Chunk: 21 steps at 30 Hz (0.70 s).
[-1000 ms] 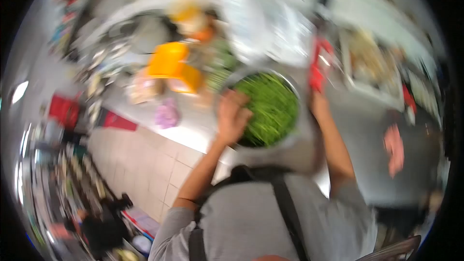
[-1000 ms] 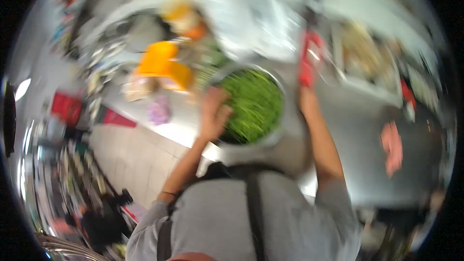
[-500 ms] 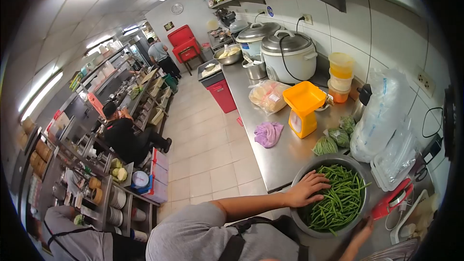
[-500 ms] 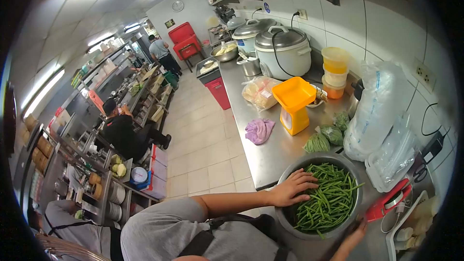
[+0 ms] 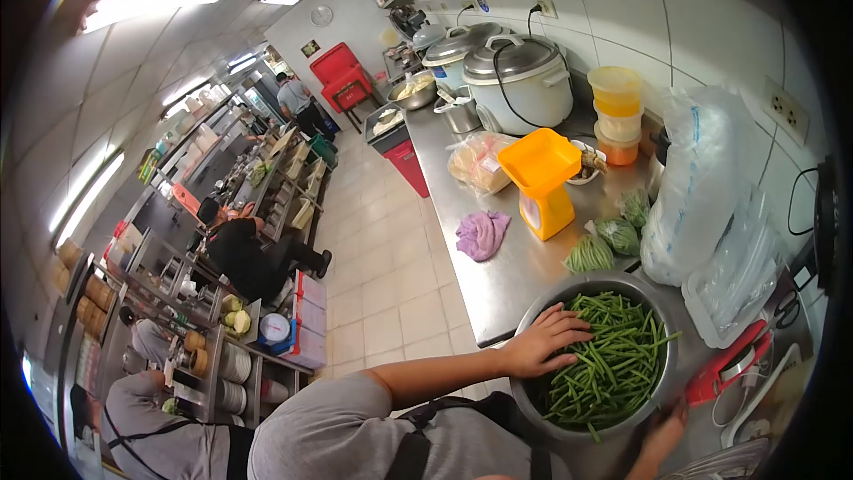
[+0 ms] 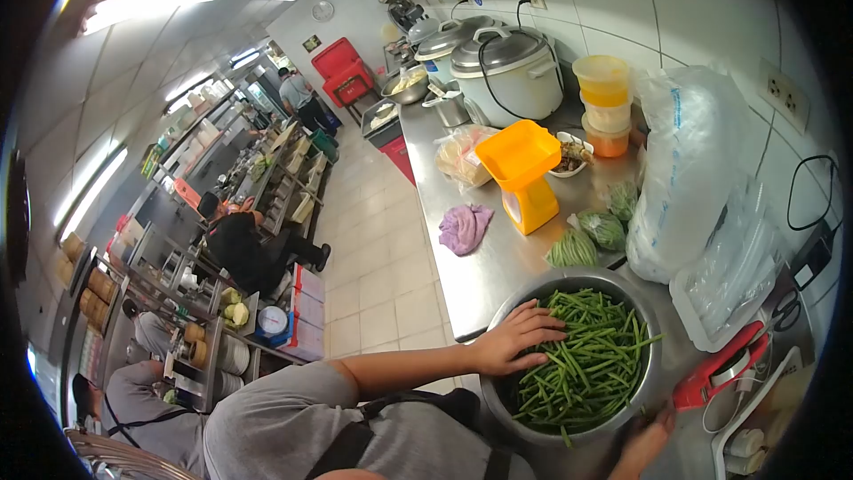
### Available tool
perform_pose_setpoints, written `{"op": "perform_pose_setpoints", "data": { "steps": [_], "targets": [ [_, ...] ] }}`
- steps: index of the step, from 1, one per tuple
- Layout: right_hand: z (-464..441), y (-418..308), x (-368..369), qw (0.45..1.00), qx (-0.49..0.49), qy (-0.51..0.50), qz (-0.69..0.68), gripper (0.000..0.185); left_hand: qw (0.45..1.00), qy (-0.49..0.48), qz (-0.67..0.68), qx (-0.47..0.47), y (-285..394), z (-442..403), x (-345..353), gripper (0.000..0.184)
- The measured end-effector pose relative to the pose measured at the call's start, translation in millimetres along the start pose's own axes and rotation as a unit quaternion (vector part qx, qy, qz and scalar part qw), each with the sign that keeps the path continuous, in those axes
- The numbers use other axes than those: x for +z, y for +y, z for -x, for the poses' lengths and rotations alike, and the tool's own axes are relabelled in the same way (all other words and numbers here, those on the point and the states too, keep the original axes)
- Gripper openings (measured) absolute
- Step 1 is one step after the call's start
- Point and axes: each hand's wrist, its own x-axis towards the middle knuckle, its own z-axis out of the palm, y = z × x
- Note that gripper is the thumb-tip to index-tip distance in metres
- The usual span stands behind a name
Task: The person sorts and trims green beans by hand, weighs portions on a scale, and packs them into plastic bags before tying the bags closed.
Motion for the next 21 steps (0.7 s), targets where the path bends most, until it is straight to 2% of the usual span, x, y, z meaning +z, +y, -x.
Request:
{"op": "perform_pose_setpoints", "data": {
  "steps": [5,8,10,12,13,14,15,16,17,18,21],
  "targets": [
    [3.0,-0.7,-1.3,0.999,0.008,0.000,0.035,0.062,1.000,0.013,-0.001,0.011,-1.8,-0.3,0.1,0.045],
    [0.1,-1.2,-3.6,0.999,0.011,-0.017,0.045,0.063,0.999,0.020,0.009,0.027,-2.6,0.3,-7.1,0.054],
    [-4.6,3.2,-5.4,0.999,0.004,-0.029,0.021,0.062,0.998,0.041,0.030,0.024,-6.1,-0.8,-7.3,0.061],
    [-2.9,-3.1,-15.1,1.000,-0.018,-0.015,-0.021,0.060,0.995,0.092,0.028,0.025,-10.3,0.0,-5.1,0.058],
    [-0.7,-2.0,-14.4,0.997,-0.016,0.021,-0.068,0.050,0.993,0.109,0.039,0.021,-11.5,0.3,-2.4,0.056],
    [0.6,-10.1,-28.1,0.999,0.013,0.001,-0.042,0.033,0.993,0.114,0.042,0.012,-13.9,1.3,0.5,0.054],
    [3.8,-4.5,-29.0,0.997,0.020,0.044,-0.068,0.019,0.992,0.117,0.048,0.004,-15.2,1.7,2.1,0.052],
    [7.9,-23.4,-45.7,0.990,0.020,0.068,-0.120,0.016,0.992,0.114,0.049,0.002,-14.6,1.1,3.0,0.049],
    [11.5,-39.2,-50.5,0.964,-0.063,0.148,-0.214,0.015,0.993,0.110,0.046,-0.001,-15.4,1.3,2.7,0.047],
    [18.5,-75.7,-70.6,0.964,-0.050,0.156,-0.209,0.015,0.993,0.105,0.047,0.004,-13.2,0.8,0.0,0.046],
    [27.1,-154.2,-89.2,0.945,-0.191,0.161,-0.209,0.017,0.992,0.108,0.063,0.007,-8.7,-2.1,-2.9,0.040]
  ]
}}
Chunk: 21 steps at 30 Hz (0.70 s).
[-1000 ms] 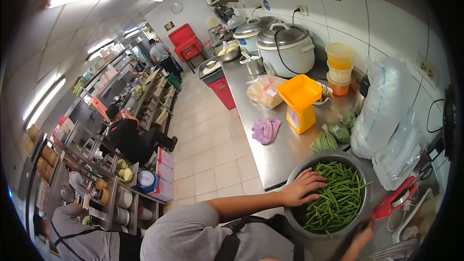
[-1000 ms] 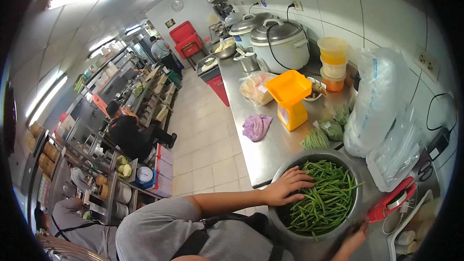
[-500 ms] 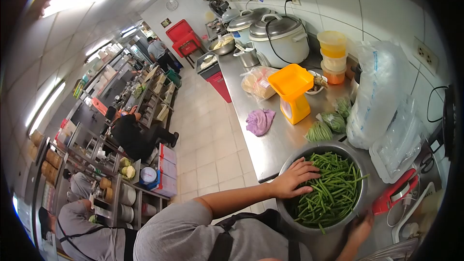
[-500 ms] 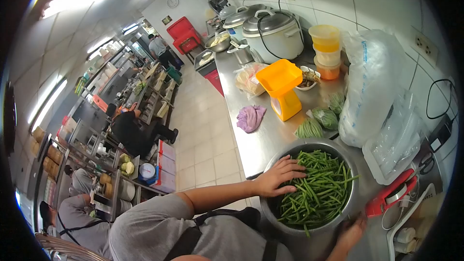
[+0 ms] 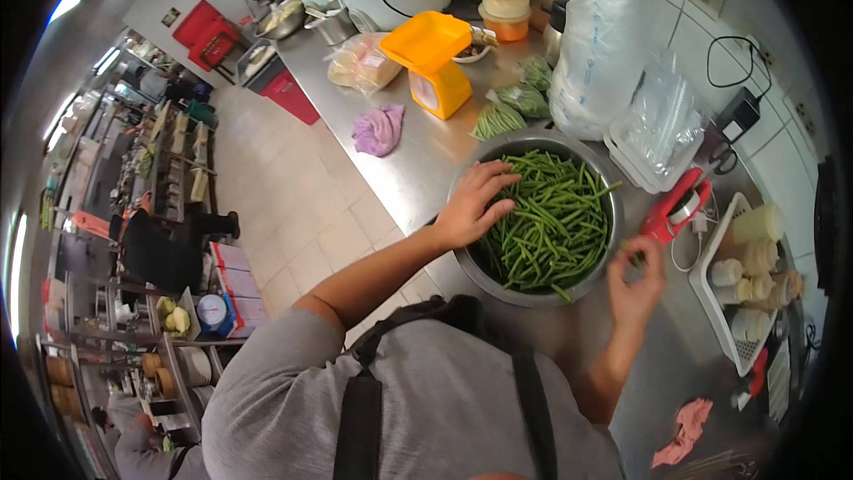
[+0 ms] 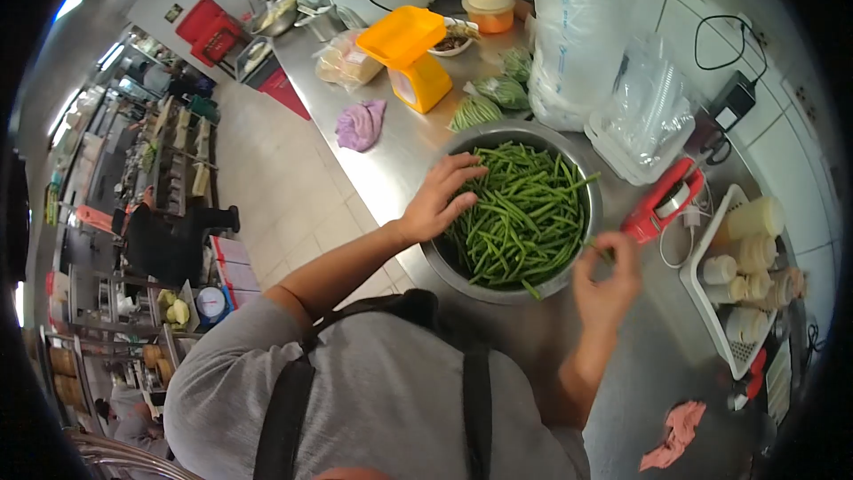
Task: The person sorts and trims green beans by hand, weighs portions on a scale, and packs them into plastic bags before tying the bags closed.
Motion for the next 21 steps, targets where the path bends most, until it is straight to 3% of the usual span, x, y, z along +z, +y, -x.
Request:
{"op": "perform_pose_setpoints", "data": {
  "steps": [2,3,6,7,10,12,15,16,18,20,21],
  "targets": [
    [-8.6,-37.4,21.8,0.995,-0.060,-0.076,-0.004,0.018,0.999,0.022,0.039,-0.007,-2.4,2.4,-0.6,0.037],
    [-8.9,-41.9,33.1,0.987,-0.046,-0.157,0.009,0.017,0.997,0.038,0.072,-0.013,-6.4,3.5,-2.1,0.036],
    [-9.6,-52.8,51.5,0.955,-0.106,-0.241,0.139,0.018,0.989,0.108,0.100,-0.028,-26.6,4.0,-18.3,0.032],
    [-9.8,-55.2,52.9,0.954,-0.080,-0.251,0.146,0.021,0.989,0.125,0.079,-0.031,-46.4,3.8,-30.3,0.033],
    [-15.5,-74.8,54.9,0.962,-0.056,-0.217,0.160,0.022,0.988,0.137,-0.046,-0.052,-141.5,12.2,-83.0,0.040],
    [-19.7,-98.0,67.6,0.965,-0.033,-0.184,0.186,0.023,0.977,0.108,-0.142,-0.113,-222.1,22.6,-120.3,0.045],
    [-23.5,-138.3,113.5,0.978,-0.005,-0.104,0.183,0.024,0.910,0.069,-0.332,-0.239,-275.6,48.5,-139.9,0.046],
    [-23.2,-150.8,139.0,0.987,0.001,-0.108,0.116,0.024,0.918,0.094,-0.339,-0.185,-298.7,61.6,-128.6,0.046],
    [-20.8,-176.2,198.5,0.993,0.013,-0.116,-0.018,0.024,0.981,0.026,-0.170,-0.086,-319.2,59.7,-140.2,0.042],
    [-29.7,-188.5,266.8,0.972,0.046,-0.212,-0.088,0.021,0.994,-0.051,-0.040,-0.090,-311.2,64.7,-139.3,0.037],
    [-26.0,-177.0,307.4,0.970,0.084,-0.211,-0.085,0.021,0.996,-0.048,0.010,-0.077,-298.8,64.9,-143.6,0.032]
  ]
}}
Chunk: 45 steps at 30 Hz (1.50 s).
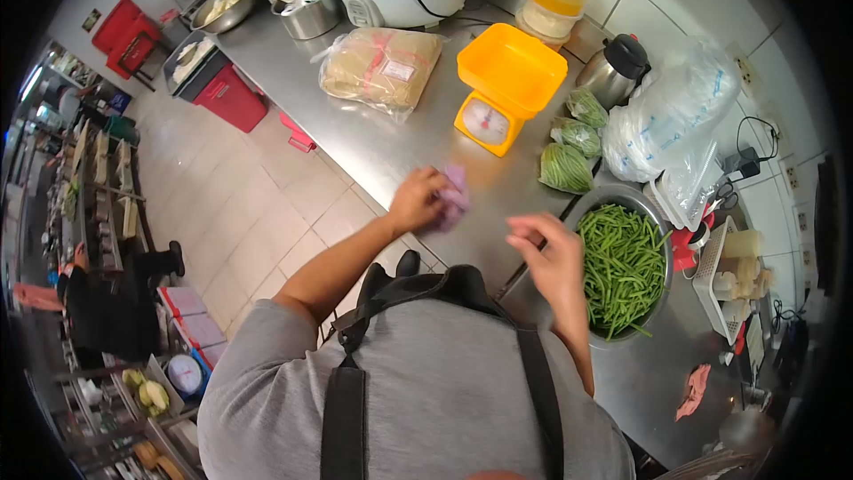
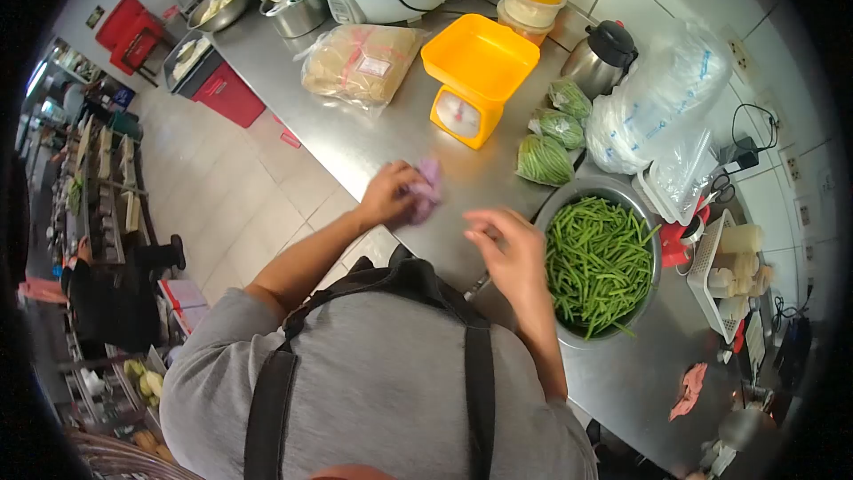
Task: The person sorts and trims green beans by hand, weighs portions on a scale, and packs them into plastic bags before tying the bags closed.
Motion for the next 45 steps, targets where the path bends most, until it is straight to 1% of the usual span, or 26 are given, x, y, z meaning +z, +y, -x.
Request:
{"op": "perform_pose_setpoints", "data": {
  "steps": [1,2,3,4,6,9,10,13,15,16,17,19,21,22,23,25,27,28,29,30,32,33,35,37,41,45],
  "targets": [
    [-15.1,23.3,33.8,0.999,0.036,0.009,-0.006,0.022,0.999,-0.002,0.048,0.020,16.7,-2.1,-8.0,0.027],
    [-29.0,41.0,61.9,0.999,0.005,0.021,0.026,0.022,0.993,0.036,0.089,0.063,36.9,-7.6,-21.9,0.030],
    [-41.2,51.8,80.3,0.997,-0.022,0.035,0.058,0.023,0.995,0.030,0.067,0.067,39.7,-17.9,-39.6,0.030],
    [-53.1,54.6,85.6,0.996,0.081,0.014,0.042,0.026,0.996,0.022,0.046,0.071,40.6,-28.8,-52.8,0.030],
    [-74.7,60.5,89.6,0.960,0.280,-0.027,0.002,0.031,0.996,-0.008,0.035,0.082,27.2,-54.3,-68.1,0.033],
    [-84.8,70.6,111.5,0.988,0.127,0.060,0.068,0.034,0.987,-0.016,-0.035,0.158,-18.8,-86.1,-59.3,0.037],
    [-84.0,72.7,115.4,0.987,0.135,0.043,0.073,0.043,0.989,-0.032,-0.076,0.123,-40.8,-86.0,-43.6,0.041],
    [-63.1,78.0,127.2,0.980,0.073,0.029,0.185,0.046,0.979,-0.011,-0.123,0.165,-42.5,-52.9,-44.8,0.041],
    [-40.6,88.8,128.8,0.963,0.065,-0.019,0.259,0.050,0.984,-0.102,-0.083,0.117,-42.5,-26.2,-62.5,0.037],
    [-28.6,92.6,126.4,0.952,0.062,-0.049,0.295,0.053,0.986,-0.072,-0.086,0.120,-52.4,-11.2,-67.2,0.035],
    [-20.9,92.6,123.9,0.953,0.052,-0.042,0.295,0.050,0.987,-0.040,-0.090,0.123,-68.0,0.3,-71.4,0.034],
    [-6.7,92.2,120.5,0.956,0.029,-0.029,0.292,0.046,0.985,-0.004,-0.164,0.057,-103.0,12.3,-77.7,0.032],
    [0.7,101.1,113.9,0.970,0.004,-0.018,0.242,0.032,0.979,0.009,-0.205,-0.014,-120.0,3.3,-85.6,0.031],
    [1.5,105.7,107.0,0.976,-0.013,-0.014,0.219,0.026,0.975,0.021,-0.220,-0.023,-123.0,-6.2,-85.4,0.030],
    [-1.2,91.8,95.8,0.987,0.054,0.005,0.152,0.019,0.971,0.034,-0.235,-0.033,-124.2,-17.5,-84.0,0.029],
    [-16.0,35.7,60.9,0.983,0.179,0.042,0.015,0.012,0.969,0.042,-0.241,0.041,-108.9,-47.5,-92.5,0.026],
    [-7.1,15.7,9.9,0.979,0.135,0.150,-0.005,0.011,0.970,0.059,-0.223,0.080,-69.1,-70.0,-110.4,0.035],
    [0.7,-1.7,-19.2,0.973,0.103,0.208,0.005,0.011,0.984,0.080,-0.107,0.115,-41.4,-86.9,-129.6,0.033],
    [11.1,-22.9,-49.9,0.963,0.058,0.263,0.026,0.011,0.981,0.094,-0.036,0.164,5.9,-99.3,-156.2,0.029],
    [21.9,-47.3,-78.5,0.950,0.005,0.309,0.056,0.012,0.978,0.129,0.042,0.156,54.7,-101.0,-186.6,0.026],
    [46.9,-104.3,-123.4,0.912,-0.127,0.368,0.125,0.012,0.901,0.252,0.061,0.347,113.8,-89.7,-243.7,0.015],
    [58.6,-131.0,-139.7,0.891,-0.193,0.379,0.158,0.012,0.846,0.312,0.051,0.430,143.5,-84.0,-272.4,0.017],
    [75.2,-179.7,-159.1,0.855,-0.307,0.358,0.216,0.013,0.742,0.385,0.000,0.549,177.4,-67.8,-300.2,0.018],
    [84.4,-215.4,-167.2,0.829,-0.385,0.314,0.257,0.013,0.696,0.399,-0.047,0.596,194.2,-59.9,-307.7,0.018],
    [90.5,-245.1,-171.1,0.795,-0.459,0.256,0.304,0.014,0.673,0.394,-0.092,0.619,210.0,-54.2,-310.3,0.020],
    [89.1,-250.6,-175.0,0.777,-0.483,0.238,0.326,0.015,0.670,0.386,-0.116,0.623,216.7,-50.6,-312.6,0.021]
  ]
}}
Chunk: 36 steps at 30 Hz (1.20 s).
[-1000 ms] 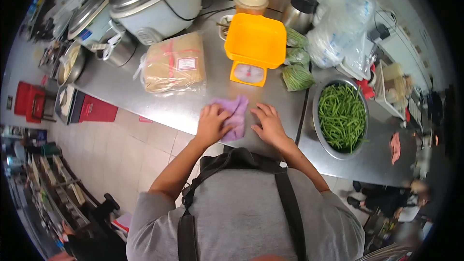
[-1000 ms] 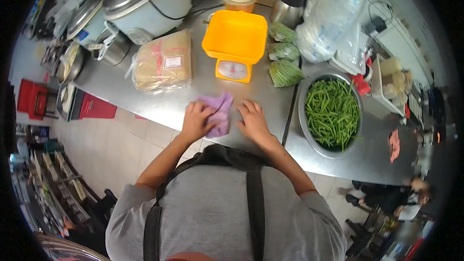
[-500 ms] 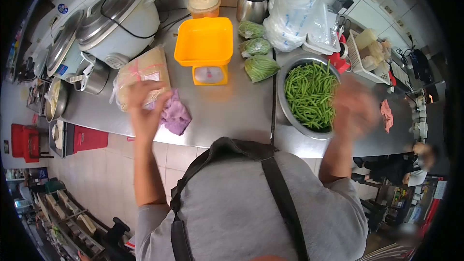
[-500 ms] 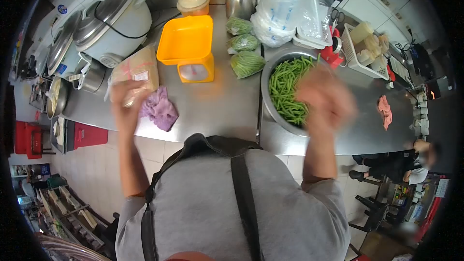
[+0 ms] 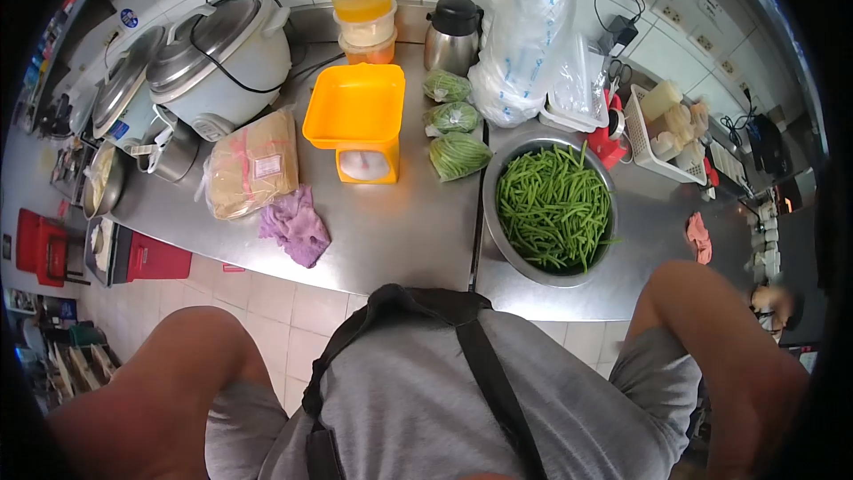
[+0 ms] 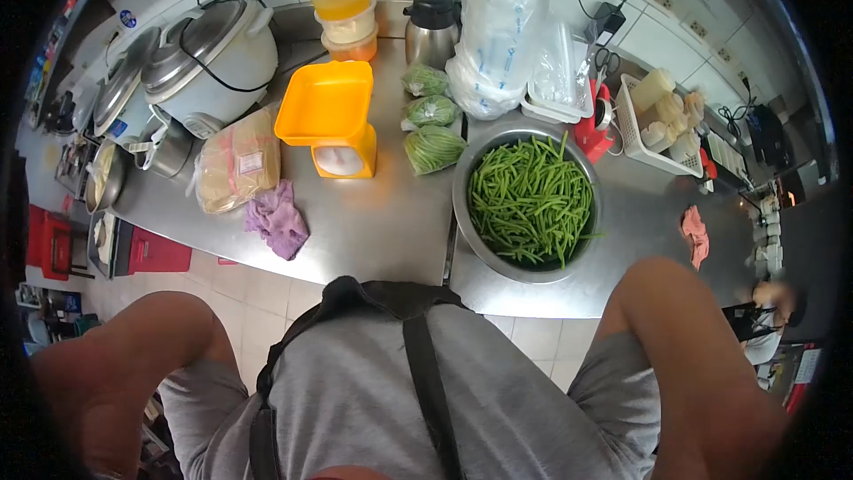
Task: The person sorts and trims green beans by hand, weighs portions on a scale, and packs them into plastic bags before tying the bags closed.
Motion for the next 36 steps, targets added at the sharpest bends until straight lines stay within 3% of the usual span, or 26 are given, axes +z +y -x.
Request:
{"op": "perform_pose_setpoints", "data": {
  "steps": [14,20,23,26,29,31,32,34,36],
  "targets": [
    [-34.0,-0.6,-4.1,0.996,-0.080,0.014,0.039,0.019,0.999,-0.024,-0.012,0.021,-10.1,4.3,-4.7,0.026],
    [-41.5,21.0,9.6,0.986,-0.135,0.074,0.064,0.020,0.998,-0.026,-0.035,0.038,-13.5,17.0,-10.0,0.029],
    [-49.5,67.4,29.8,0.985,-0.088,0.107,0.102,0.021,0.999,-0.024,-0.040,0.027,-16.9,24.5,-10.7,0.030],
    [-48.5,154.2,74.7,0.980,0.047,0.100,0.165,0.022,0.998,-0.035,-0.042,0.011,-22.1,31.9,-15.5,0.031],
    [-30.8,271.1,156.7,0.956,0.236,-0.066,0.163,0.023,0.997,-0.044,-0.056,-0.003,-24.7,42.2,-23.1,0.033],
    [-4.5,354.0,216.1,0.900,0.353,-0.233,0.108,0.020,0.996,-0.049,-0.072,-0.016,-26.8,49.5,-30.9,0.034],
    [-4.3,372.6,236.8,0.855,0.292,-0.391,0.178,0.026,0.995,-0.050,-0.080,-0.026,-26.0,54.2,-38.2,0.034],
    [29.9,428.8,260.1,0.737,0.314,-0.529,0.279,0.041,0.993,-0.042,-0.105,-0.034,-25.5,60.9,-51.8,0.035],
    [58.7,449.5,274.5,0.731,0.266,-0.513,0.364,0.040,0.987,-0.030,-0.147,-0.060,-21.3,72.6,-79.8,0.036]
  ]
}}
